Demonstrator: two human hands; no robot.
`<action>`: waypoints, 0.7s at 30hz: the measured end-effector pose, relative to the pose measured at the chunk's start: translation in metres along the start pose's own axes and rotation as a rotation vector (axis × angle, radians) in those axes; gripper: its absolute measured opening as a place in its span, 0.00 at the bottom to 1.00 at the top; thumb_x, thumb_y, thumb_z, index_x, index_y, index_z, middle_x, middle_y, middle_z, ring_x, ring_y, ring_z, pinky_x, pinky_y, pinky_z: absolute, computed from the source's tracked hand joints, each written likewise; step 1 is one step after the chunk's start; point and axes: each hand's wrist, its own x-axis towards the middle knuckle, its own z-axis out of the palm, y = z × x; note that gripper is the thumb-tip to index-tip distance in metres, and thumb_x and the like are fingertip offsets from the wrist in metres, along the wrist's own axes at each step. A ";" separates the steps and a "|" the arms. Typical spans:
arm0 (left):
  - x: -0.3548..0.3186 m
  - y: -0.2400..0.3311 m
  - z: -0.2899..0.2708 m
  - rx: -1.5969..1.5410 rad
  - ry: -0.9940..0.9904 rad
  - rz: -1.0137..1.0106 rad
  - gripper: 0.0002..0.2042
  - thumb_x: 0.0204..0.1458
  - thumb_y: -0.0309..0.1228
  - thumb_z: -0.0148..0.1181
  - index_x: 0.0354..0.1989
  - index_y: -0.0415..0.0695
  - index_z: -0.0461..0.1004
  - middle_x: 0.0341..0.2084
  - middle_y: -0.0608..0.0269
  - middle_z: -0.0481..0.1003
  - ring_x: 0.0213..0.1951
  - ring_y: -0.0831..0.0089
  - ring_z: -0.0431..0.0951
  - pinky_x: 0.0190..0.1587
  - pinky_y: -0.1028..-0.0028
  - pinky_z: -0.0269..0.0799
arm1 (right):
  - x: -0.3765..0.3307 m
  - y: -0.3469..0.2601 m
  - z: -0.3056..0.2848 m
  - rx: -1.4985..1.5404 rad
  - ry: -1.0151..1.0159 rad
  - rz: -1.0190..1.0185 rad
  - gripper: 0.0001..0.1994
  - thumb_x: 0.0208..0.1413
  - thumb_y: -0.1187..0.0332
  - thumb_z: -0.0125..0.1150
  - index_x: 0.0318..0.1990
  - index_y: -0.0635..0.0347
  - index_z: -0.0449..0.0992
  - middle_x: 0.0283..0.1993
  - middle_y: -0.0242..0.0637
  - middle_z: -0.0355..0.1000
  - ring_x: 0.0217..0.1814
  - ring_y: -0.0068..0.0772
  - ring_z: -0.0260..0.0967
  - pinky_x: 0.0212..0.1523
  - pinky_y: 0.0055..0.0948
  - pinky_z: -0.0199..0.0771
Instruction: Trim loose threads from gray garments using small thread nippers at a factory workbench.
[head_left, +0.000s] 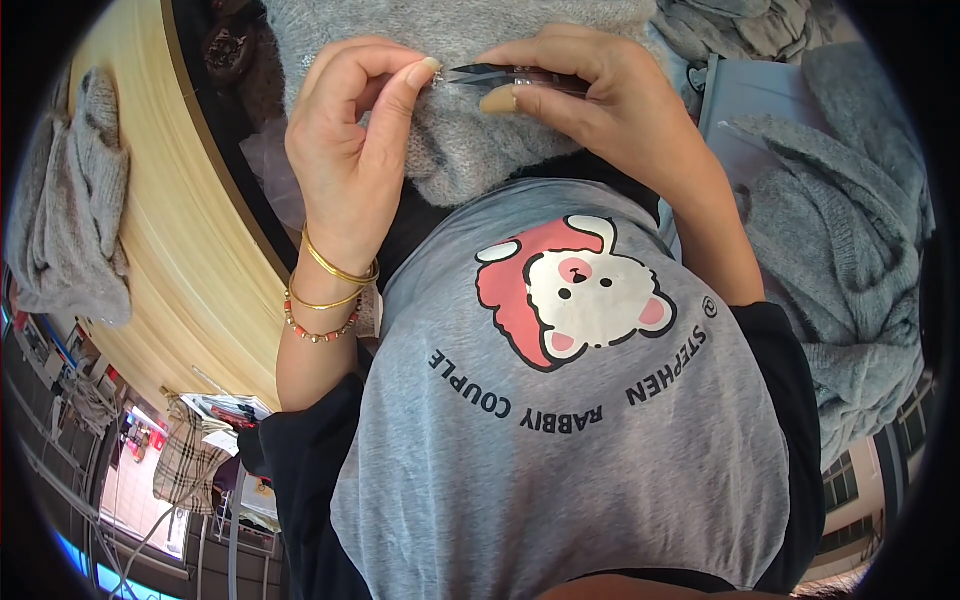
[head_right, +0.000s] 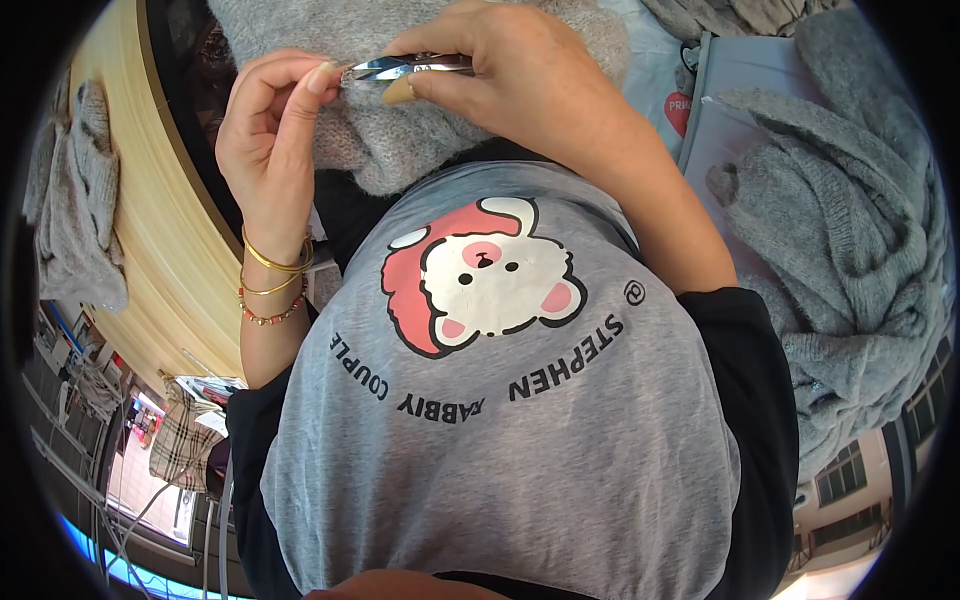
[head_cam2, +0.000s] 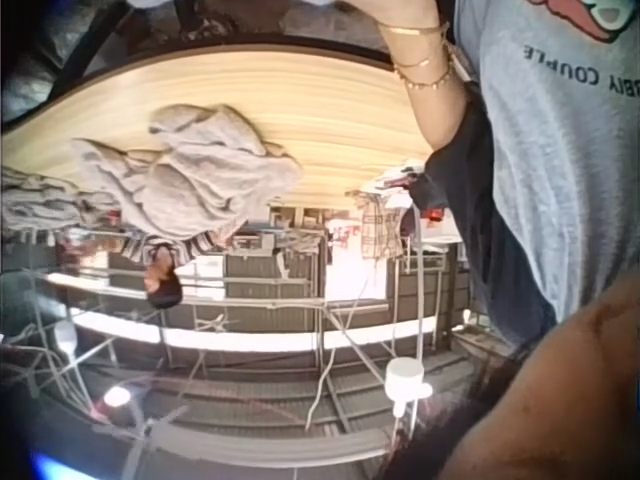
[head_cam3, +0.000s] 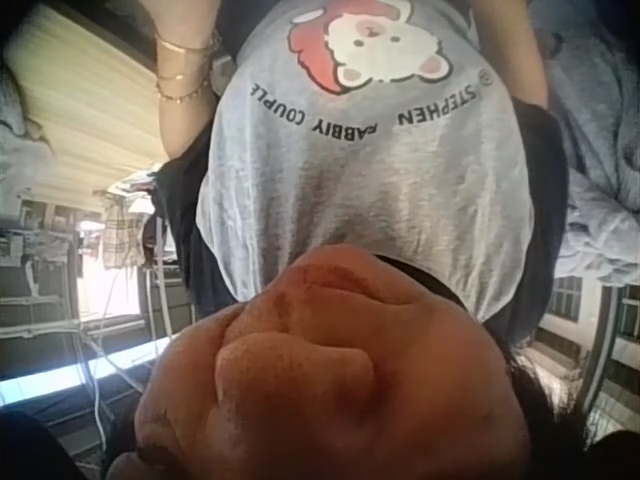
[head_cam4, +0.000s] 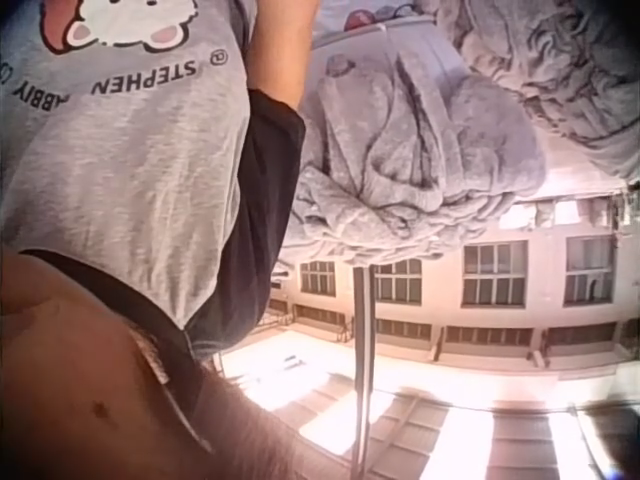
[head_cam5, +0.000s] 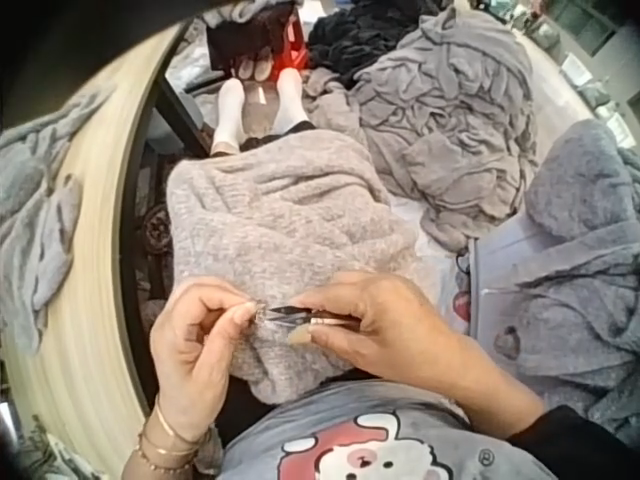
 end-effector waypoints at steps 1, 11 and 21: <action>0.000 0.000 0.000 0.000 0.001 0.000 0.02 0.53 0.22 0.60 0.33 0.37 0.75 0.32 0.64 0.73 0.30 0.80 0.74 0.33 0.82 0.71 | 0.001 0.001 0.001 0.019 0.004 0.005 0.13 0.52 0.74 0.61 0.46 0.61 0.78 0.28 0.29 0.70 0.26 0.17 0.63 0.28 0.18 0.63; -0.004 0.002 -0.001 0.030 -0.021 0.011 0.02 0.53 0.22 0.60 0.33 0.37 0.75 0.32 0.63 0.74 0.31 0.80 0.75 0.33 0.81 0.73 | 0.002 -0.006 0.004 0.026 -0.032 0.029 0.12 0.52 0.74 0.60 0.45 0.61 0.78 0.25 0.30 0.68 0.26 0.17 0.63 0.26 0.20 0.62; -0.001 -0.003 0.005 0.117 0.016 0.107 0.02 0.52 0.22 0.61 0.33 0.38 0.75 0.32 0.61 0.74 0.29 0.77 0.75 0.31 0.80 0.72 | -0.003 0.006 -0.010 -0.017 -0.013 0.029 0.12 0.53 0.74 0.61 0.46 0.60 0.79 0.31 0.29 0.74 0.30 0.15 0.67 0.31 0.18 0.66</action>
